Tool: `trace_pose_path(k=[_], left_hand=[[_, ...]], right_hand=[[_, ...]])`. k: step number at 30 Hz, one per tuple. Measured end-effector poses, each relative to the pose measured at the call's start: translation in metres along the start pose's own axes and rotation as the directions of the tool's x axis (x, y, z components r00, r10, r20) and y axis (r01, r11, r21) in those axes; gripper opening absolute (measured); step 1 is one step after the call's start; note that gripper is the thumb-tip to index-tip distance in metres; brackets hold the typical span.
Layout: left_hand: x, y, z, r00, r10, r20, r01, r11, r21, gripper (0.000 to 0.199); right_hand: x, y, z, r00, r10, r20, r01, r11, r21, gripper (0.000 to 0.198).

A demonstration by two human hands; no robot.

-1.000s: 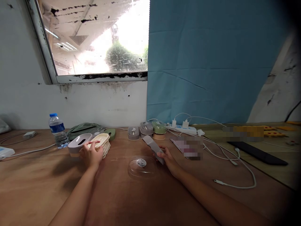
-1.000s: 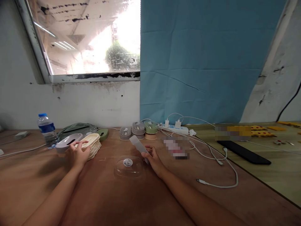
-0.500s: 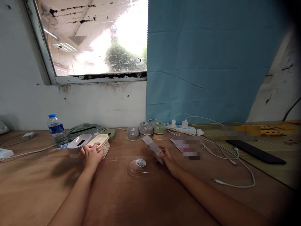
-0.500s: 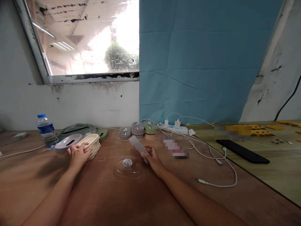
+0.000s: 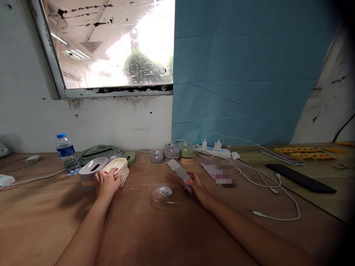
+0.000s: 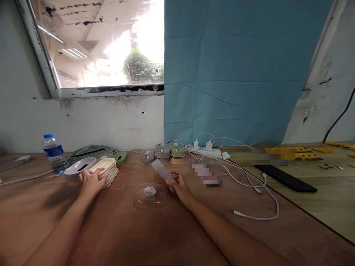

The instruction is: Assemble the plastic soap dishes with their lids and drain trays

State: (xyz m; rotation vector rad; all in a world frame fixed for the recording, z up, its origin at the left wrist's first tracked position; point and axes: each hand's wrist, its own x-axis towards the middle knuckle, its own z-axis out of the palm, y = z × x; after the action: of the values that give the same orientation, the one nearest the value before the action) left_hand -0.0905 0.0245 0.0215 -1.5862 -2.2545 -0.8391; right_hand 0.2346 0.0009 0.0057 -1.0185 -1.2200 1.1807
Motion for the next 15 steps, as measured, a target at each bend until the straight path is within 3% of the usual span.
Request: trace_pose_path(k=[8,11,13,15], left_hand=[[-0.002,0.003,-0.002,1.0,-0.005,0.008,0.005,1.0,0.026,0.036],[-0.003,0.007,-0.005,0.998,0.025,-0.065,-0.021,0.998,0.056,0.043],[-0.005,0.012,-0.01,0.982,0.093,-0.163,-0.088,0.995,0.041,0.051],[-0.011,0.019,-0.015,0.947,0.229,-0.225,-0.243,0.969,-0.035,0.055]], right_hand=[[0.0,-0.001,0.001,1.0,0.007,-0.011,-0.007,1.0,-0.008,0.044],[0.001,0.0,0.0,1.0,0.006,-0.013,-0.006,1.0,-0.003,0.044],[0.002,0.002,-0.001,1.0,0.004,-0.01,-0.003,1.0,0.004,0.044],[0.002,0.003,-0.002,1.0,0.001,-0.007,-0.001,1.0,0.012,0.044]])
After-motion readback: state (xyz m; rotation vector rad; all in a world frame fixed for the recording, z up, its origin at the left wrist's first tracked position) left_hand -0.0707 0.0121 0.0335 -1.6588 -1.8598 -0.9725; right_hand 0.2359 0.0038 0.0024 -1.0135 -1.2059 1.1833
